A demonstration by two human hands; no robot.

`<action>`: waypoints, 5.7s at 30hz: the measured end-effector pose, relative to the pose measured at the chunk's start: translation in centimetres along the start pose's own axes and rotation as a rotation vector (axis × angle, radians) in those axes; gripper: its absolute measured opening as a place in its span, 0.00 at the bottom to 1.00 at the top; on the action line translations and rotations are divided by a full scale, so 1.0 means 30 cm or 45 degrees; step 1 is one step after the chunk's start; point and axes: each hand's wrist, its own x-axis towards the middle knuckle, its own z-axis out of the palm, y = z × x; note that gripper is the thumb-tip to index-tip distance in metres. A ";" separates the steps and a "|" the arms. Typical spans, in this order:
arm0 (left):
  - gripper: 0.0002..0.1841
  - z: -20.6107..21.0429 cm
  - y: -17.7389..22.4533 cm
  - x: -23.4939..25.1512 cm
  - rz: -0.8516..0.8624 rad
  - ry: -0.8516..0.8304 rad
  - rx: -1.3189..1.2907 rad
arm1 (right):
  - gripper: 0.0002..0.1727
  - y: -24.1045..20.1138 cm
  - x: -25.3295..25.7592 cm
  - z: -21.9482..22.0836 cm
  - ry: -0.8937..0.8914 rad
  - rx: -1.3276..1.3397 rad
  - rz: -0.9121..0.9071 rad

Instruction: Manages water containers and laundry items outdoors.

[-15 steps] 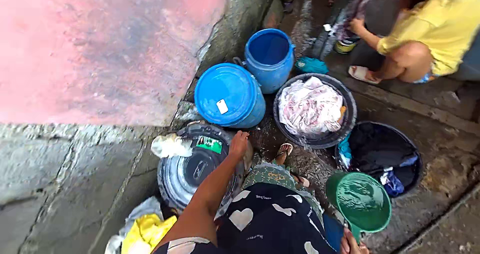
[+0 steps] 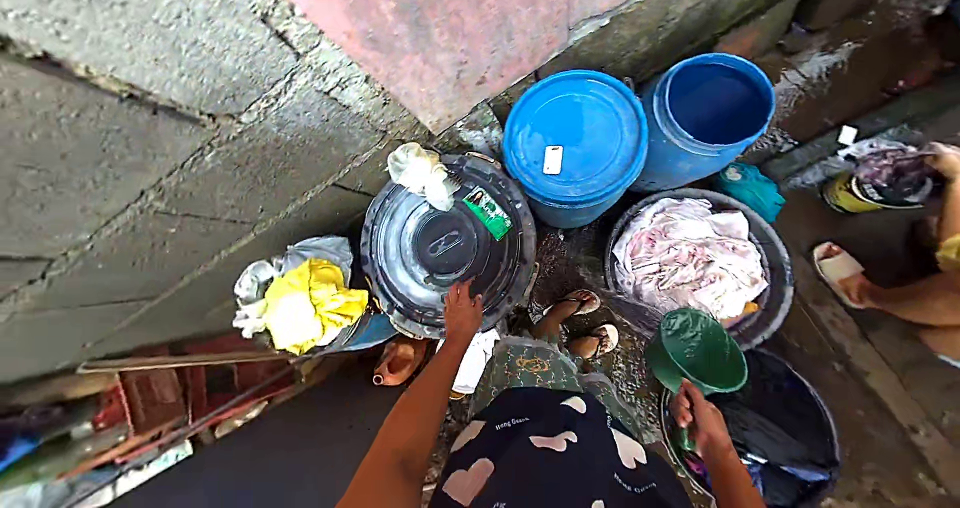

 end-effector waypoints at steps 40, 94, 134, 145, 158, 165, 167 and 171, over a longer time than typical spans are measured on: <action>0.19 -0.463 0.523 0.385 0.411 0.099 -0.881 | 0.20 -0.312 0.089 0.221 0.140 -0.131 0.128; 0.55 -0.134 0.505 0.507 -0.482 0.230 -0.333 | 0.23 -0.377 0.144 0.266 0.347 -1.496 0.168; 0.40 0.255 -0.006 -0.152 0.284 0.133 0.431 | 0.20 -0.359 0.142 0.164 0.144 -1.749 -0.002; 0.32 -0.449 0.043 -0.364 0.627 0.430 0.108 | 0.19 -0.369 0.066 0.155 0.099 -1.671 -0.036; 0.35 -0.194 0.064 -0.327 0.421 0.186 0.195 | 0.14 -0.301 0.050 0.018 0.129 -1.470 0.038; 0.37 0.150 0.040 -0.227 0.355 0.278 0.227 | 0.12 -0.304 0.060 -0.021 0.178 -1.470 0.067; 0.36 0.195 0.004 -0.208 0.355 0.318 0.213 | 0.13 -0.311 0.052 -0.013 0.170 -1.448 0.057; 0.42 0.244 -0.030 -0.172 0.274 0.113 0.274 | 0.17 -0.345 0.014 -0.005 0.150 -1.366 0.074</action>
